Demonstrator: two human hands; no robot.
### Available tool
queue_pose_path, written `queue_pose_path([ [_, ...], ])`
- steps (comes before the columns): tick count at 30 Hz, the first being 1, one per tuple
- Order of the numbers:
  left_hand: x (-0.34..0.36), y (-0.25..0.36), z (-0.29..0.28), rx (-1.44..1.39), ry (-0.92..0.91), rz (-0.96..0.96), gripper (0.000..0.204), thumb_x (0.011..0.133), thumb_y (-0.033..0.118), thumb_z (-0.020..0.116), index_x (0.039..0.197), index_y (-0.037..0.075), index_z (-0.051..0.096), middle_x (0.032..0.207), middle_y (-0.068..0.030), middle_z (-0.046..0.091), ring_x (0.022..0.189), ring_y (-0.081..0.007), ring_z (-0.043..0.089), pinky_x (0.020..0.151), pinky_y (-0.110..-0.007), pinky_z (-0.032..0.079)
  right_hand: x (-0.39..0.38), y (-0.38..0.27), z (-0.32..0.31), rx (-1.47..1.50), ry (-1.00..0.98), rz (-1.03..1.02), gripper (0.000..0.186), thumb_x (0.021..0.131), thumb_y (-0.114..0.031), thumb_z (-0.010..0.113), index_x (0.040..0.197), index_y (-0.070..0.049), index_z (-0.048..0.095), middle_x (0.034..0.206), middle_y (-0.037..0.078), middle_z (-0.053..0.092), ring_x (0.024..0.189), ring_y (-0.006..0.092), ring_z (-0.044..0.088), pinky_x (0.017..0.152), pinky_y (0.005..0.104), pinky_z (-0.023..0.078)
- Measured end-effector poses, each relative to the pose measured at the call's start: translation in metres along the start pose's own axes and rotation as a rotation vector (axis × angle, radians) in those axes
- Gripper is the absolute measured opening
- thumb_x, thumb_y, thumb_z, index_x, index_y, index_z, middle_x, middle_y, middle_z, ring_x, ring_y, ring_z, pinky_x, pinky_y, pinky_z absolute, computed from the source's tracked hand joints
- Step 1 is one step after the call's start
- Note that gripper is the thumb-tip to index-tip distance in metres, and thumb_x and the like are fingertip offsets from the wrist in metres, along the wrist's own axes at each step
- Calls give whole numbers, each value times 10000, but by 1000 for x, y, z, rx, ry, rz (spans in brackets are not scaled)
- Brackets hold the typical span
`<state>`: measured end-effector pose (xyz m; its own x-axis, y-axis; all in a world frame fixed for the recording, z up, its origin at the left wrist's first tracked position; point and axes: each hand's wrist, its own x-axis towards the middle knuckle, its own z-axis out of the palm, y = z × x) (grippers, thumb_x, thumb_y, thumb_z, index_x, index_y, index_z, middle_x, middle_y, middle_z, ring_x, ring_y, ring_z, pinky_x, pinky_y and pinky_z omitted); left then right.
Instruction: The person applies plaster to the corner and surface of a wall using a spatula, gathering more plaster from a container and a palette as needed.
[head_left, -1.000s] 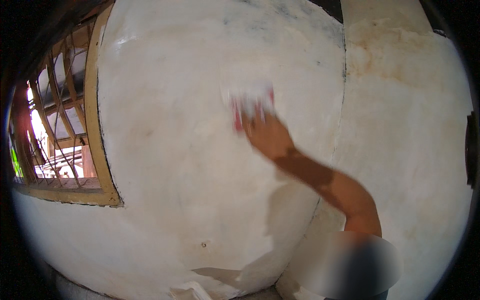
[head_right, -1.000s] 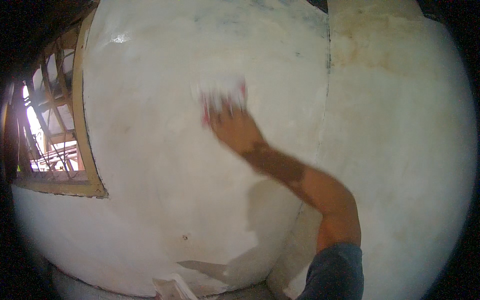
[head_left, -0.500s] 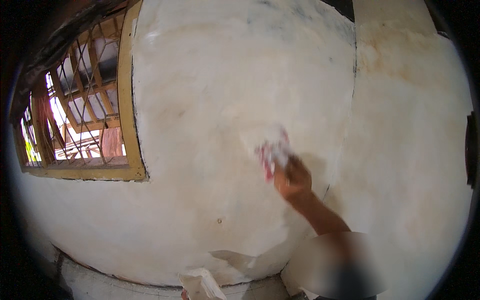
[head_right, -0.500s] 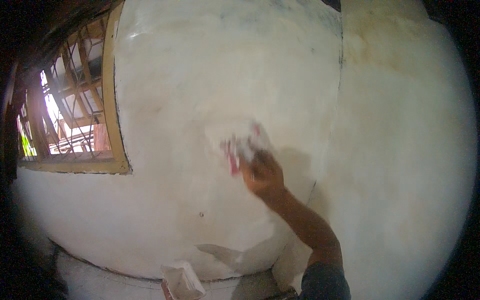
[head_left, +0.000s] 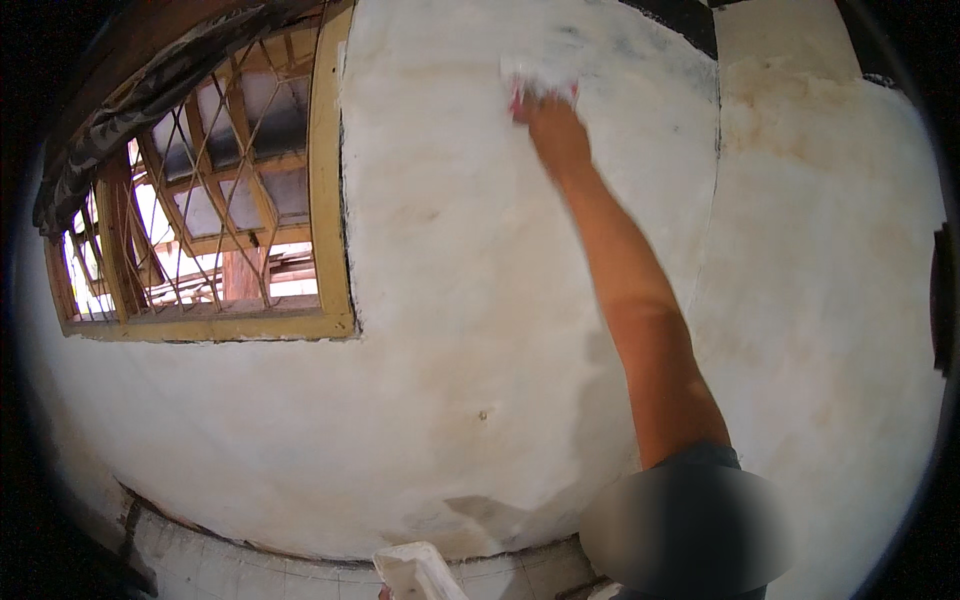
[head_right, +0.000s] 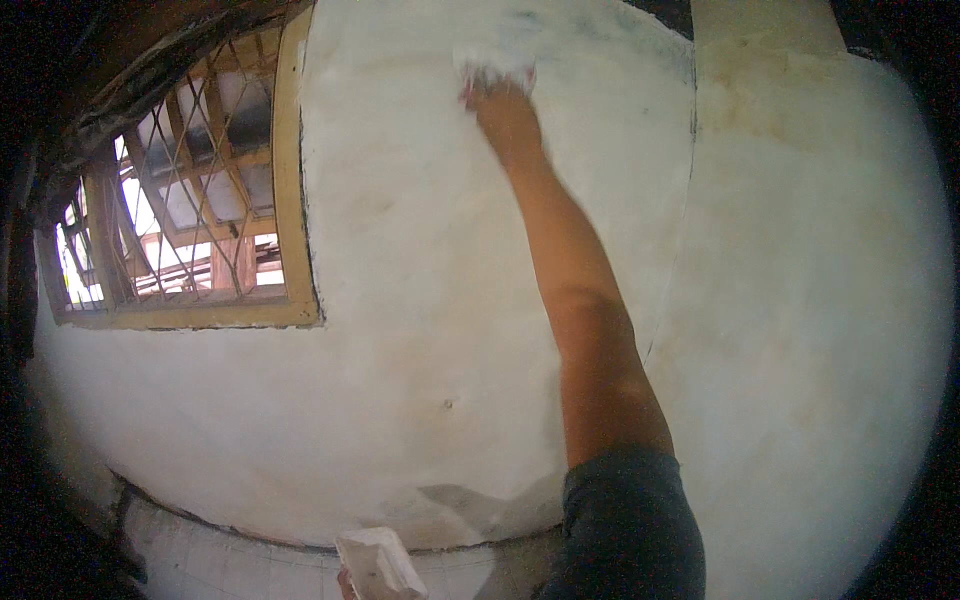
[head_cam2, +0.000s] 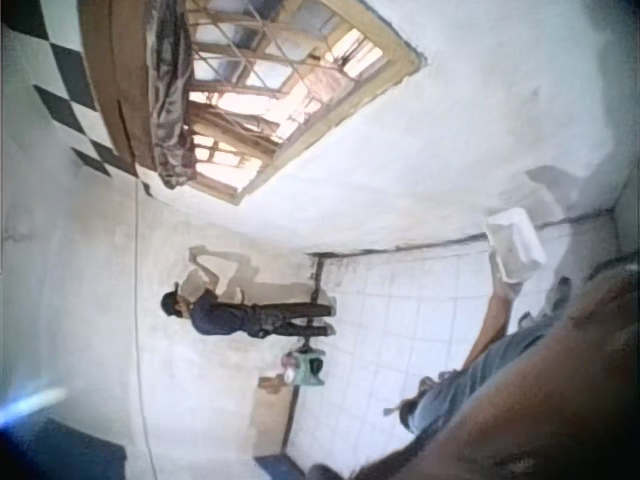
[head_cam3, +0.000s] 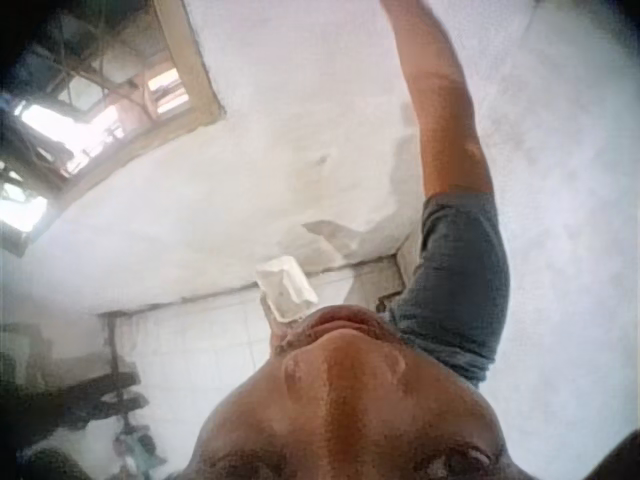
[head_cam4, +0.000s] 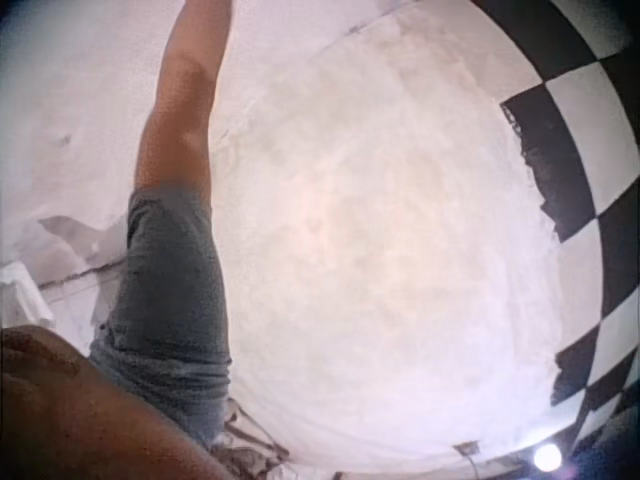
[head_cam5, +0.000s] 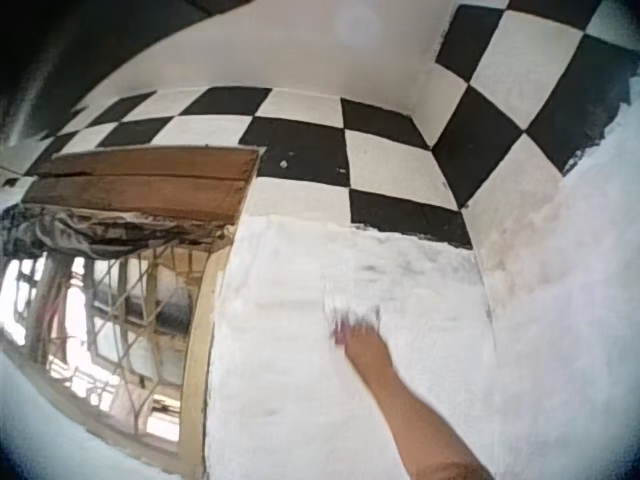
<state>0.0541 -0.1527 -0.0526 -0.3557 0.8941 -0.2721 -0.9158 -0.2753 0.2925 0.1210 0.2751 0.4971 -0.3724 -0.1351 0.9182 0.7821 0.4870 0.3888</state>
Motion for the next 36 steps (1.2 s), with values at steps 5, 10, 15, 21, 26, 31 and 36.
queue_pose_path([
  [5, -35, 17, 18, 1096, -78, 688, 312, 911, 284, 573, 1158, 94, 580, 980, -41, 637, 884, -210, 614, 746, -342, 534, -257, -133, 1, -63, -76, -90, 340, 866, -113, 507, 1190, -36, 580, 1136, 236, 595, 1083, 338, 565, 892, 395, 472],
  [10, -23, 42, -24, 1645, -269, 796, 469, 882, 303, 576, 1290, 96, 477, 1168, -66, 587, 1059, -243, 569, 896, -411, 487, -434, -245, -135, 638, -423, 579, 401, 838, 9, 556, 1232, -67, 554, 1256, 167, 557, 1136, 272, 572, 898, 360, 510],
  [15, -5, 36, 0, 658, -224, 188, 591, 806, 143, 664, 1332, 108, 395, 1210, -77, 557, 1132, -233, 554, 943, -432, 475, -530, -295, -225, 1247, -288, 2379, 430, 823, -6, 582, 1243, -81, 541, 869, 72, 622, 708, 164, 580, 555, 265, 444],
  [21, 34, 35, 0, 351, -304, 121, 479, 921, 375, 460, 1283, 61, 465, 1162, -103, 582, 1047, -246, 610, 864, -434, 531, -538, -265, -215, 1838, -156, 2020, 332, 888, -292, 654, 1137, -91, 566, 703, -51, 444, 604, 79, 439, 561, 213, 417],
  [26, 52, 30, 6, 368, -297, 41, 501, 942, 416, 390, 1322, 93, 437, 1232, -93, 552, 1128, -255, 566, 942, -455, 479, -467, -253, -224, 1693, -205, 2079, 254, 897, -176, 617, 1091, -15, 589, 894, 22, 607, 818, 132, 592, 721, 282, 500],
  [31, 50, 36, 23, 172, -278, -118, 597, 922, 521, 374, 1371, 128, 396, 1307, -82, 507, 1188, -264, 522, 1002, -462, 423, -416, -264, -246, 1322, -597, 1672, 211, 893, -194, 599, 919, 14, 623, 789, 47, 624, 689, 144, 572, 650, 323, 487],
  [36, 47, 40, 29, 303, -300, -84, 672, 891, 572, 415, 1385, 117, 382, 1325, -96, 504, 1194, -269, 520, 1008, -457, 419, -387, -272, -250, 836, -1034, 1167, 314, 846, -256, 593, 813, 55, 561, 692, 197, 577, 618, 278, 542, 633, 390, 450],
])
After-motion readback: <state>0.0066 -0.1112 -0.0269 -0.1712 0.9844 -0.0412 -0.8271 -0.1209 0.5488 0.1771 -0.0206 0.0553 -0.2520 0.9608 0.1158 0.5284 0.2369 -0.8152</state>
